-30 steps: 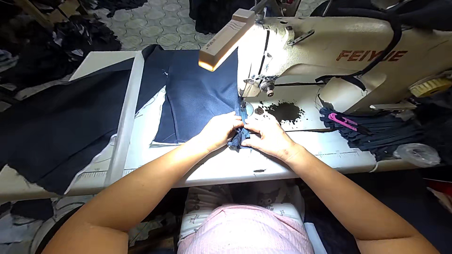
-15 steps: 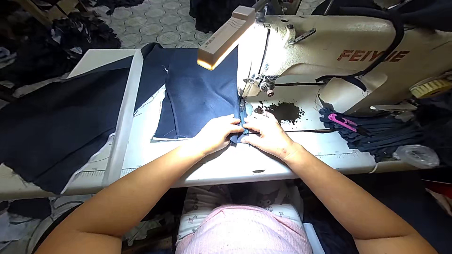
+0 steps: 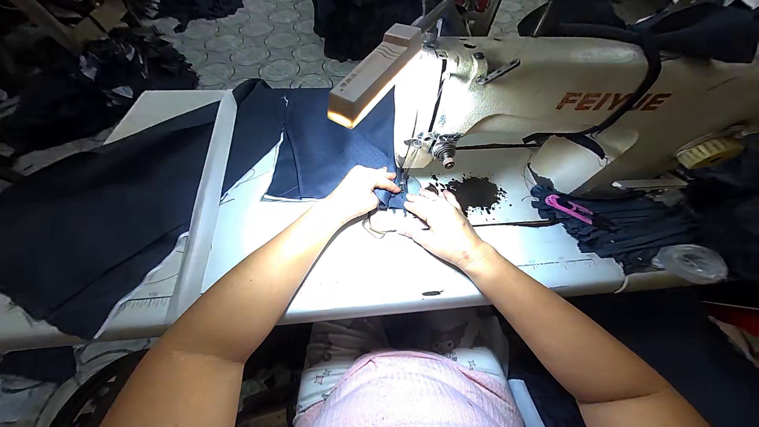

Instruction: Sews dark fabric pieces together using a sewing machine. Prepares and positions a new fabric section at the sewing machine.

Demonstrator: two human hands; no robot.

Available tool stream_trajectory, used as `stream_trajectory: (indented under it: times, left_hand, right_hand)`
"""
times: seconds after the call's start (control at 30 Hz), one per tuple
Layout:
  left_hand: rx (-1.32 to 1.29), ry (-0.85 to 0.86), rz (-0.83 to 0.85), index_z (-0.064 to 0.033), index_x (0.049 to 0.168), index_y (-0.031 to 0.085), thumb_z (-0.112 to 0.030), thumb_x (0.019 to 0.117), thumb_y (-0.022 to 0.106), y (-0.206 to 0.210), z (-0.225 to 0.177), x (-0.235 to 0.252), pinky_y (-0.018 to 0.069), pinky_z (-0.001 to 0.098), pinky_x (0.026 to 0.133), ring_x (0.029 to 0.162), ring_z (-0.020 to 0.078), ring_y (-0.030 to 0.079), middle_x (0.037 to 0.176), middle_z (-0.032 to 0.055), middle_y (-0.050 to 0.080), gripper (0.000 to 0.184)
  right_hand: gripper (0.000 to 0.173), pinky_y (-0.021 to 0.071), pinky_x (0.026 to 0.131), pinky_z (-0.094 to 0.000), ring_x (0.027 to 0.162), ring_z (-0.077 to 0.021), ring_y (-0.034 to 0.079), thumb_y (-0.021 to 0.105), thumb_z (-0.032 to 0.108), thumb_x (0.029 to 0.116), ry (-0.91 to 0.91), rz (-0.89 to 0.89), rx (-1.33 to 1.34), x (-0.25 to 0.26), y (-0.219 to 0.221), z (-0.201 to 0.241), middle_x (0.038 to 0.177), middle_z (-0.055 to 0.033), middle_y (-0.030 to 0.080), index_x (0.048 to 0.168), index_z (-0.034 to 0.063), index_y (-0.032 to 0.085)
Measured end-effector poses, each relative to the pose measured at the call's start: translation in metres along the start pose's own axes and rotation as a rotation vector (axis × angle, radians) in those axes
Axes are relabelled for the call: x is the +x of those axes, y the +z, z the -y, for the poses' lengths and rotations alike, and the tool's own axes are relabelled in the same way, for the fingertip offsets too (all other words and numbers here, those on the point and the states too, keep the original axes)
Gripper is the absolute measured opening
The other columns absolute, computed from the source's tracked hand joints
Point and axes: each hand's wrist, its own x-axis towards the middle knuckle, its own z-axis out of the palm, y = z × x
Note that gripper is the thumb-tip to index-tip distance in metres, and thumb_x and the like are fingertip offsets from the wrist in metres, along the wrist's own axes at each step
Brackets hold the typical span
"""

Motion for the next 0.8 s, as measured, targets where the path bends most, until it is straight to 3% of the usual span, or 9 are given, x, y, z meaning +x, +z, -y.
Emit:
stream_trajectory:
  times: [0.27, 0.4, 0.43, 0.47, 0.53, 0.57, 0.67, 0.73, 0.8]
  left_hand:
    - [0.002, -0.01, -0.02, 0.001, 0.103, 0.08, 0.016, 0.0814, 0.051, -0.005, 0.017, 0.017, 0.0438, 0.0499, 0.114, 0.124, 0.0386, 0.066, 0.117, 0.0239, 0.073, 0.039]
    - [-0.007, -0.003, 0.031, 0.0019, 0.108, 0.078, 0.014, 0.0836, 0.053, -0.014, 0.019, 0.022, 0.05, 0.0459, 0.106, 0.116, 0.0327, 0.069, 0.115, 0.0217, 0.074, 0.037]
    - [-0.015, -0.021, 0.025, 0.002, 0.112, 0.076, 0.01, 0.0868, 0.056, -0.018, 0.018, 0.023, 0.0516, 0.0434, 0.102, 0.113, 0.0278, 0.07, 0.115, 0.0192, 0.074, 0.033]
    - [-0.012, -0.065, 0.02, 0.0013, 0.123, 0.071, 0.003, 0.0919, 0.06, -0.025, 0.018, 0.023, 0.0499, 0.0429, 0.105, 0.118, 0.0261, 0.067, 0.123, 0.0182, 0.071, 0.033]
    - [0.051, -0.158, -0.013, -0.0016, 0.144, 0.057, -0.015, 0.0972, 0.066, -0.038, 0.034, 0.024, 0.0373, 0.0478, 0.119, 0.141, 0.0312, 0.051, 0.148, 0.0204, 0.055, 0.05]
    - [0.114, -0.235, -0.036, -0.0039, 0.15, 0.051, -0.027, 0.0991, 0.066, -0.045, 0.046, 0.023, 0.0332, 0.0534, 0.121, 0.146, 0.0356, 0.043, 0.155, 0.0223, 0.048, 0.058]
    - [0.31, -0.566, 0.072, -0.0121, 0.16, 0.036, -0.055, 0.1021, 0.053, -0.069, 0.074, 0.01, 0.0203, 0.0705, 0.119, 0.152, 0.0493, 0.024, 0.165, 0.0287, 0.026, 0.074]
    - [0.405, -0.688, 0.156, -0.0143, 0.161, 0.034, -0.062, 0.1025, 0.047, -0.074, 0.079, -0.003, 0.0176, 0.0694, 0.12, 0.153, 0.0482, 0.023, 0.165, 0.0286, 0.025, 0.076]
    - [0.494, -0.713, 0.159, -0.0109, 0.16, 0.036, -0.062, 0.1037, 0.042, -0.068, 0.065, -0.016, 0.0214, 0.0684, 0.119, 0.152, 0.0487, 0.026, 0.163, 0.0305, 0.028, 0.076]
  right_hand:
    - [0.055, 0.0294, 0.117, -0.0649, 0.14, -0.0347, 0.051, 0.056, 0.048, 0.1, -0.026, -0.019, -0.042, -0.002, 0.006, -0.003, 0.142, -0.0118, 0.064, 0.13, 0.0053, 0.07]
    - [0.046, 0.0282, 0.118, -0.064, 0.141, -0.0352, 0.051, 0.059, 0.039, 0.1002, -0.044, -0.017, -0.012, -0.005, 0.004, 0.0, 0.142, -0.0126, 0.063, 0.129, 0.0045, 0.071]
    - [0.042, 0.0296, 0.118, -0.0625, 0.139, -0.0344, 0.052, 0.06, 0.036, 0.0999, -0.069, -0.034, 0.004, -0.008, 0.004, 0.001, 0.139, -0.0125, 0.065, 0.126, 0.0053, 0.073]
    - [0.037, 0.0319, 0.118, -0.0602, 0.138, -0.0324, 0.054, 0.061, 0.032, 0.0996, -0.108, -0.055, 0.019, -0.011, 0.006, 0.002, 0.136, -0.0116, 0.067, 0.122, 0.0063, 0.075]
    - [0.032, 0.0377, 0.115, -0.0552, 0.133, -0.0282, 0.058, 0.059, 0.029, 0.1008, -0.191, -0.089, 0.078, -0.022, 0.011, 0.008, 0.131, -0.01, 0.07, 0.118, 0.0074, 0.076]
    - [0.031, 0.0419, 0.113, -0.0515, 0.13, -0.0274, 0.06, 0.059, 0.027, 0.1007, -0.226, -0.115, 0.136, -0.03, 0.014, 0.016, 0.129, -0.0111, 0.071, 0.117, 0.006, 0.076]
    - [0.025, 0.053, 0.106, -0.0377, 0.118, -0.0236, 0.069, 0.064, 0.015, 0.0973, -0.394, -0.161, 0.4, -0.059, 0.025, 0.051, 0.116, -0.0149, 0.075, 0.112, -0.0019, 0.076]
    - [0.021, 0.0539, 0.106, -0.0368, 0.116, -0.0236, 0.07, 0.064, 0.009, 0.0971, -0.538, -0.086, 0.577, -0.074, 0.029, 0.075, 0.114, -0.0163, 0.075, 0.111, -0.0041, 0.074]
    - [0.02, 0.0542, 0.104, -0.0373, 0.113, -0.0252, 0.07, 0.063, 0.006, 0.0966, -0.624, 0.021, 0.75, -0.087, 0.035, 0.092, 0.112, -0.0177, 0.074, 0.111, -0.0039, 0.073]
